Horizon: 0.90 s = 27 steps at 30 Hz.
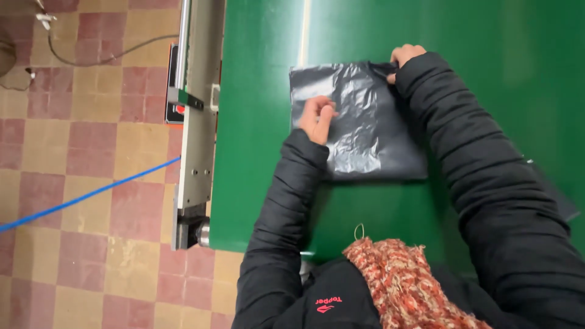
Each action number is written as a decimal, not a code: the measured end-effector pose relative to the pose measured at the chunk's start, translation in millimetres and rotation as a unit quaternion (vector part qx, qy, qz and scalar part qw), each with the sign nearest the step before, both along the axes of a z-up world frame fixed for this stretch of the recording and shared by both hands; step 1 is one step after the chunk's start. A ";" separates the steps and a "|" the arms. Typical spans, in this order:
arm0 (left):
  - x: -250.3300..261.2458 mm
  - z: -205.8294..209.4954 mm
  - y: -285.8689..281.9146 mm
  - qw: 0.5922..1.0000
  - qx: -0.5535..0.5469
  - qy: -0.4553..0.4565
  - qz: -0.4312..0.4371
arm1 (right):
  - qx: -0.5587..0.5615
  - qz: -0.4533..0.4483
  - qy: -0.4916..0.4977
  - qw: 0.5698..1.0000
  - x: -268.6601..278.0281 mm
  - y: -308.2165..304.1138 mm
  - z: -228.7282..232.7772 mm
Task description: Fold plastic bags from a conveyor belt and place them in a storage bin.
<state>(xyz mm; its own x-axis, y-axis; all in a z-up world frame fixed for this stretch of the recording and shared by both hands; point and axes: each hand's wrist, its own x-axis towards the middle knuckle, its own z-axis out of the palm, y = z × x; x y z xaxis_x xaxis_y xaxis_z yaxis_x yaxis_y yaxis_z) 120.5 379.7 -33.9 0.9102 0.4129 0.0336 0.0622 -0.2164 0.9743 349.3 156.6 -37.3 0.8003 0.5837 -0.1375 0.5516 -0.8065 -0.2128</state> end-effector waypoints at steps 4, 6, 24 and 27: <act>-11.0 -29.5 19.4 0.896 -0.416 0.127 -0.091 | 0.232 -0.015 0.054 0.971 -87.9 -20.8 60.2; -26.3 -29.1 38.3 0.776 -0.605 0.173 -0.052 | 0.236 0.151 -0.108 0.954 -138.7 -43.5 73.7; -151.1 48.4 -16.7 0.730 0.566 0.157 -0.348 | 0.177 0.271 -0.078 0.943 -305.7 -5.1 104.9; -137.6 16.2 -42.9 0.796 0.283 0.007 -0.535 | 0.341 0.279 -0.141 0.886 -329.4 -24.7 11.5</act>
